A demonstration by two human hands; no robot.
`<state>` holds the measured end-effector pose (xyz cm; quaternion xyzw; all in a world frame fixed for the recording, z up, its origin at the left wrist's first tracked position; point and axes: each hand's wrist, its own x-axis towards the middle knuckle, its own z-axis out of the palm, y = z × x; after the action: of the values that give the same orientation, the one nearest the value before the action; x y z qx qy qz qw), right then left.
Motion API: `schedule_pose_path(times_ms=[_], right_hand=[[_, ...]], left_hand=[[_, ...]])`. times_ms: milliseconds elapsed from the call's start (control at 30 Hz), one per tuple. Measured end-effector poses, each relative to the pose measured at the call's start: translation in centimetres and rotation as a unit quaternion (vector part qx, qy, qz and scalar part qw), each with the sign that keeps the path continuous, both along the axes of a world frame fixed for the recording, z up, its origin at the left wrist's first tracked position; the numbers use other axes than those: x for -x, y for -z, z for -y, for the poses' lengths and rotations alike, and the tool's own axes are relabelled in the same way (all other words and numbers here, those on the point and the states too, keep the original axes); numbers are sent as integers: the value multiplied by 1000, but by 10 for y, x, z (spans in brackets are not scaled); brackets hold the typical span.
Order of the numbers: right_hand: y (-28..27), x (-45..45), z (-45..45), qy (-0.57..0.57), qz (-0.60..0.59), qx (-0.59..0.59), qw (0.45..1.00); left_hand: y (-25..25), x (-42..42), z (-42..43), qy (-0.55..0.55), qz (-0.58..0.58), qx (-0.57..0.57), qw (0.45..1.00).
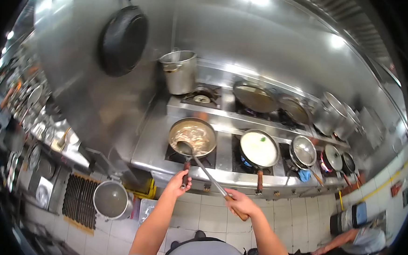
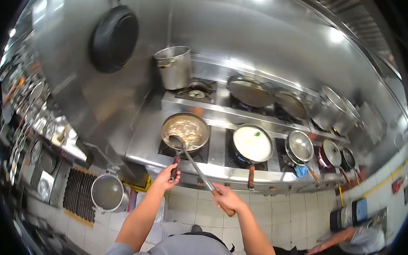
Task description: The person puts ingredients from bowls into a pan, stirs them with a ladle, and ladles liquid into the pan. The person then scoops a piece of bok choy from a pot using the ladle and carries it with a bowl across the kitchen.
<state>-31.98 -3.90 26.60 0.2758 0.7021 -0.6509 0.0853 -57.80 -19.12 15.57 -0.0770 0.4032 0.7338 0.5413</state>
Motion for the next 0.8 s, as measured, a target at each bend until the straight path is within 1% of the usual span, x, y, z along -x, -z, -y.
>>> schedule_pose_path(times_ms=[67,100,133,167,233,267,333,367,433,467,500,533,567,633,667,733,767,800], right_hand=[[28,14,-10,-15,-42,-90,995],[30,16,1,-9,-36,-172,984],[35,19,12,-5,-27,-252,967],[48,18,21,15,-24,-256,966],[82,9,42,95,-94,-193,972],[87,6,51,106,-92,-195,971],[93,-1,68,128,-36,-156,979],[101,-4,69,130,-34,-151,979],[123,0,65,146,0,-170,975],[125,2,65,130,0,-163,978],[124,5,61,145,-3,-149,978],[124,9,59,158,-7,-137,978],[126,11,59,137,-11,-131,982],[132,12,58,159,-50,-170,971],[137,13,59,144,-53,-167,974],[145,13,54,166,-31,-123,978],[144,12,48,155,-33,-123,980],[144,11,42,163,-43,-66,984]], left_hand=[[1,3,-7,6,0,4,1000],[7,6,-9,15,-3,-3,1000],[1,5,-9,17,3,-23,1000],[6,7,-11,9,-2,-19,1000],[13,15,-14,13,3,-11,1000],[15,20,-16,29,-6,10,1000],[23,30,-19,71,-8,48,996],[18,29,-20,74,-6,53,996],[2,27,-16,91,-52,43,994],[13,31,-19,120,-47,38,991],[6,25,-16,112,-69,40,990],[11,26,-17,110,-77,47,990],[-1,23,-15,112,-67,61,990],[4,24,-17,97,-68,67,991],[3,24,-16,95,-76,68,990],[0,23,-19,82,-83,68,991],[-1,22,-22,87,-86,86,989],[-3,20,-23,92,-87,105,986]])
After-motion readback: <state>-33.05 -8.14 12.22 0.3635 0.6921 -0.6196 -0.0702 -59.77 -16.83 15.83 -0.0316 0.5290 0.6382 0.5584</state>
